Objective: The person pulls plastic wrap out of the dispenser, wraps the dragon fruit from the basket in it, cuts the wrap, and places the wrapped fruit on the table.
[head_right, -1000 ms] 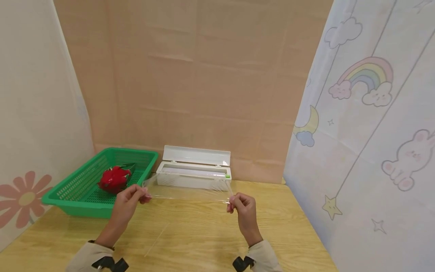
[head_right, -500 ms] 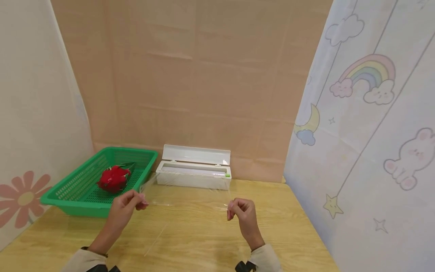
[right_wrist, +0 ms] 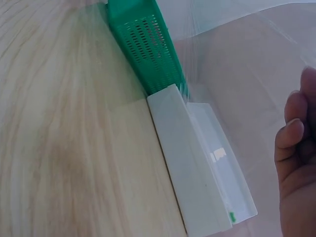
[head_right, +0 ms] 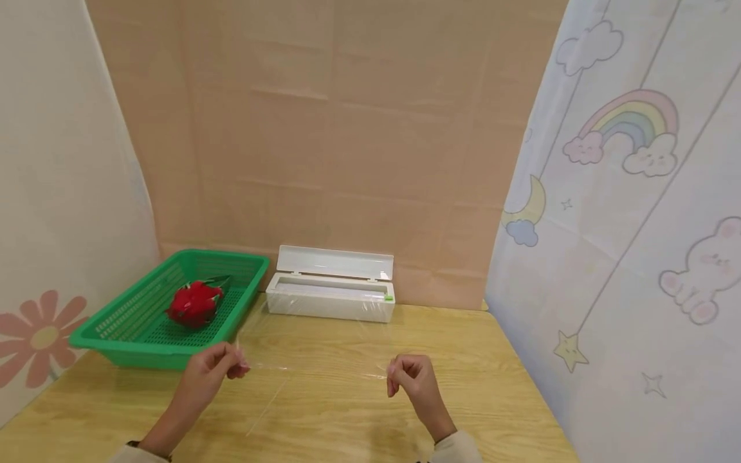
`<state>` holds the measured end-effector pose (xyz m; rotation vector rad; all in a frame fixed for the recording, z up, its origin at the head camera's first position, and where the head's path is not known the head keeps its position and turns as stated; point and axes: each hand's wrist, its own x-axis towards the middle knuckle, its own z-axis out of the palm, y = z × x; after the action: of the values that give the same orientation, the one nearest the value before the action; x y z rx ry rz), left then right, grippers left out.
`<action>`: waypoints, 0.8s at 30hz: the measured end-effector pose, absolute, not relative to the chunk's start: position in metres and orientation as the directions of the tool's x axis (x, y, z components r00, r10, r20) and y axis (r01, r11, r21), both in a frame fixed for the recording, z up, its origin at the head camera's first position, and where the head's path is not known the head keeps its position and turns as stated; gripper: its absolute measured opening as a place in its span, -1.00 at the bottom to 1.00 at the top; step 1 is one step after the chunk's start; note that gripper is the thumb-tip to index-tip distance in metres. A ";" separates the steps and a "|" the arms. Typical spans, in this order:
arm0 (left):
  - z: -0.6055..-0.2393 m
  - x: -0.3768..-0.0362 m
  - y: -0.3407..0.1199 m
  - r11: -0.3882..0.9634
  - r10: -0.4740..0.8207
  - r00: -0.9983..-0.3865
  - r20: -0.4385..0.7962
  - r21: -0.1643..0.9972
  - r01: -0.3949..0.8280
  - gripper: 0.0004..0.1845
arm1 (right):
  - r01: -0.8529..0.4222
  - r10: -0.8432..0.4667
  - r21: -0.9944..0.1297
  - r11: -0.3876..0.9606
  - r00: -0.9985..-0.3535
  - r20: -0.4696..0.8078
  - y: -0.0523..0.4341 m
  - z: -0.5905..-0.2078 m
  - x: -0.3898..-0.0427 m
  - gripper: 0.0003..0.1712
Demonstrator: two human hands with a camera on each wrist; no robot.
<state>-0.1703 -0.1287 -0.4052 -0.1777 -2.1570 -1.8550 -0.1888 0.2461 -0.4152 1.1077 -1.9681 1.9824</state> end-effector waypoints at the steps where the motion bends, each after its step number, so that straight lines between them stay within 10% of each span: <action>1: -0.407 -0.169 -0.129 0.164 -0.096 -0.955 0.281 0.951 0.264 -0.80 | -0.568 -0.405 -0.813 -0.127 -0.719 0.565 0.247 -0.416 -0.188 -0.62; 24: -0.448 -0.161 -0.144 0.474 0.180 -0.973 0.148 0.853 0.217 -0.75 | -0.486 -0.640 -0.867 0.112 -0.703 0.311 0.261 -0.459 -0.176 -0.61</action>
<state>-0.1609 -0.1440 -0.4477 -0.3593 -2.6651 -1.5504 -0.1757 0.2614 -0.4595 1.2469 -2.4427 1.8031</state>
